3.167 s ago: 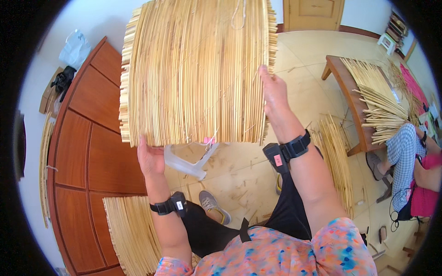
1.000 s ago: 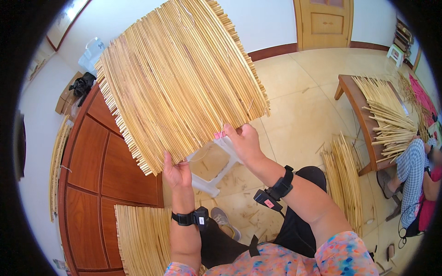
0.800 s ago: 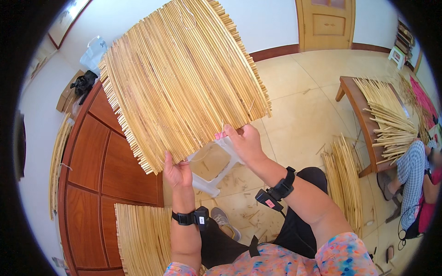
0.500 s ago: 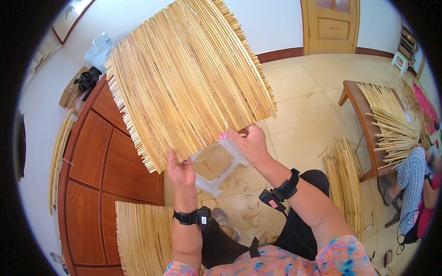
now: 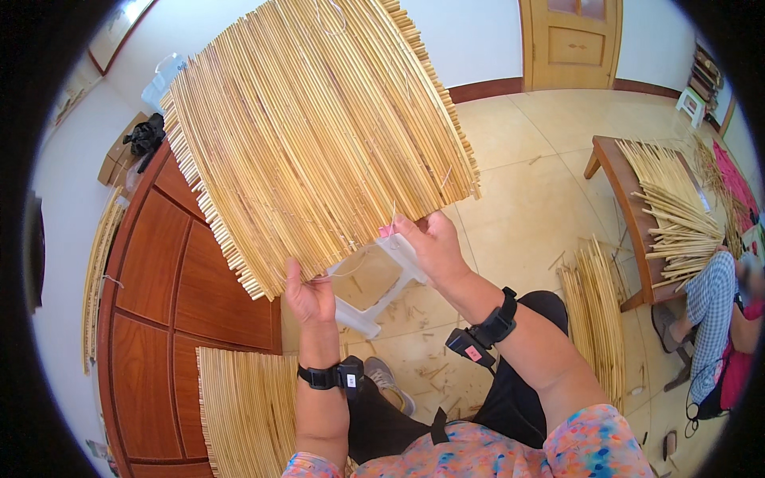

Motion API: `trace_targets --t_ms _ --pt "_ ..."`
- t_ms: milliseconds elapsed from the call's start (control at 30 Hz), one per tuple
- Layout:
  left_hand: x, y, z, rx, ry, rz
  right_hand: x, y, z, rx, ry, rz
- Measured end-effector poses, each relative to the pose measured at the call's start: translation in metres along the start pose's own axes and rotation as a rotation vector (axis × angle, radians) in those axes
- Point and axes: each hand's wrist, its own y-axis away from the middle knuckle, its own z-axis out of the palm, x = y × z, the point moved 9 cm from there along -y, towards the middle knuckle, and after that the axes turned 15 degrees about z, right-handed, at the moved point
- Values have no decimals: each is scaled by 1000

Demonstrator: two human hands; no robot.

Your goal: The person sits on the floor and weaves a bamboo mat by hand, threading a thin string through the bamboo strips to secure them. They adjust the mat's position and continue weaving, occasionally lifting the mat to inspect the work.

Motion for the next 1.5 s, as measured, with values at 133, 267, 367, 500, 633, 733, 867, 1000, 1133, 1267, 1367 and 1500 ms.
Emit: trace_targets --t_ms 133,267,367,500,633,733,867,1000,1133,1267,1367,1500 --pt "1 -1 0 -28 -17 1 3 1 4 -61 0 41" --pt "3 1 2 -17 -27 3 8 -1 1 -34 -30 102" --pt "3 -1 -4 -6 -24 0 7 -1 3 -45 -45 116" --pt "4 -1 -2 -38 -8 10 9 -1 4 -42 -9 96" --pt "1 -1 -5 -59 8 -15 13 -4 2 -51 -28 83" --pt "1 -1 -3 -74 23 -20 13 -1 1 -44 -21 123" --pt "0 0 -1 -120 55 -26 17 -1 -2 -51 -81 122" --pt "-7 8 11 -203 23 -36 21 1 4 -66 -182 121" --pt "-39 29 26 -213 -101 -216 29 1 9 -78 -205 101" --pt "-63 37 36 -205 -74 -285 30 0 10 15 -231 84" --pt "-66 35 38 -136 -96 -229 37 -5 5 48 -208 76" --pt "-65 36 33 -27 -135 -166 40 -7 4 64 -159 55"
